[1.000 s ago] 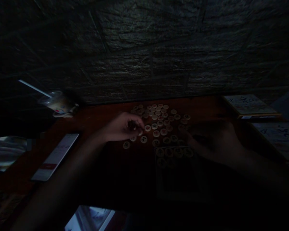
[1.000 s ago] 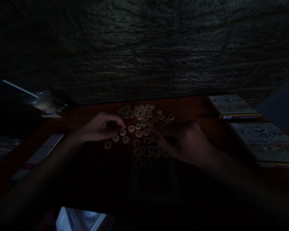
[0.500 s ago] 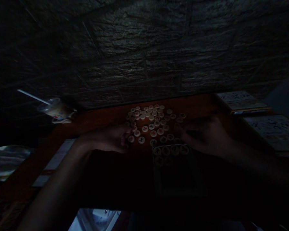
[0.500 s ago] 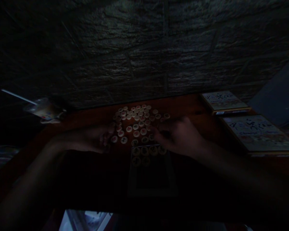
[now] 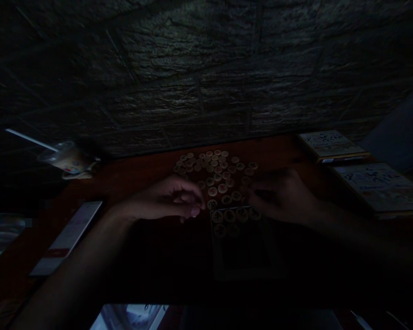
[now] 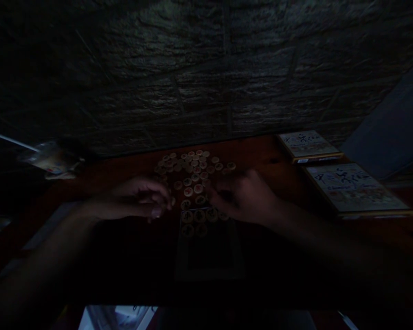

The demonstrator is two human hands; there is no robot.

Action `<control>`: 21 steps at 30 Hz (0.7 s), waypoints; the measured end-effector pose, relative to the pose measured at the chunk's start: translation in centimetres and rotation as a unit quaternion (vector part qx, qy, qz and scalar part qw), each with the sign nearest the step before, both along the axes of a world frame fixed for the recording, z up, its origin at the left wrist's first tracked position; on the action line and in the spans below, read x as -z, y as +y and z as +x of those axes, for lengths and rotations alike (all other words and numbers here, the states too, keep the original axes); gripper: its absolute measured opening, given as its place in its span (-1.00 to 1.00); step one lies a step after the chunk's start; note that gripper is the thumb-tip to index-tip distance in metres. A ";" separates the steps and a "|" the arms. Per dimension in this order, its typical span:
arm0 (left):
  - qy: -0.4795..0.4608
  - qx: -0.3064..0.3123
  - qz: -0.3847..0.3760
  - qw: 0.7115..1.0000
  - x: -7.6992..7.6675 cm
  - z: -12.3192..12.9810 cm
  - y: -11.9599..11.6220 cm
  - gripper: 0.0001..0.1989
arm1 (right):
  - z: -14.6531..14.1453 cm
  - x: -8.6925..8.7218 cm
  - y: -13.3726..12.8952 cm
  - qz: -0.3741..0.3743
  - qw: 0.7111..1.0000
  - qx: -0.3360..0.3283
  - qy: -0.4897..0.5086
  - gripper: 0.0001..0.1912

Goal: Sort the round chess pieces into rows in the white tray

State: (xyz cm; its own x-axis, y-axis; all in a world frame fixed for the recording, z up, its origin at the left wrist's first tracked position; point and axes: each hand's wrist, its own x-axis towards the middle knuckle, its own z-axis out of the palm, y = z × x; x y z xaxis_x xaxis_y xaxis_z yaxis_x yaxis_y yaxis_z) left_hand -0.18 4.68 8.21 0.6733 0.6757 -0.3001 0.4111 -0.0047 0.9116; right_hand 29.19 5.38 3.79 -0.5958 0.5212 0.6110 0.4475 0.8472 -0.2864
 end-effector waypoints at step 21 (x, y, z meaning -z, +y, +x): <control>-0.206 -0.221 -0.063 0.951 3.7 5.2 -2.9 -0.80 | -1.5 0.6 -2.2 -0.088 0.993 -0.064 0.045 -0.80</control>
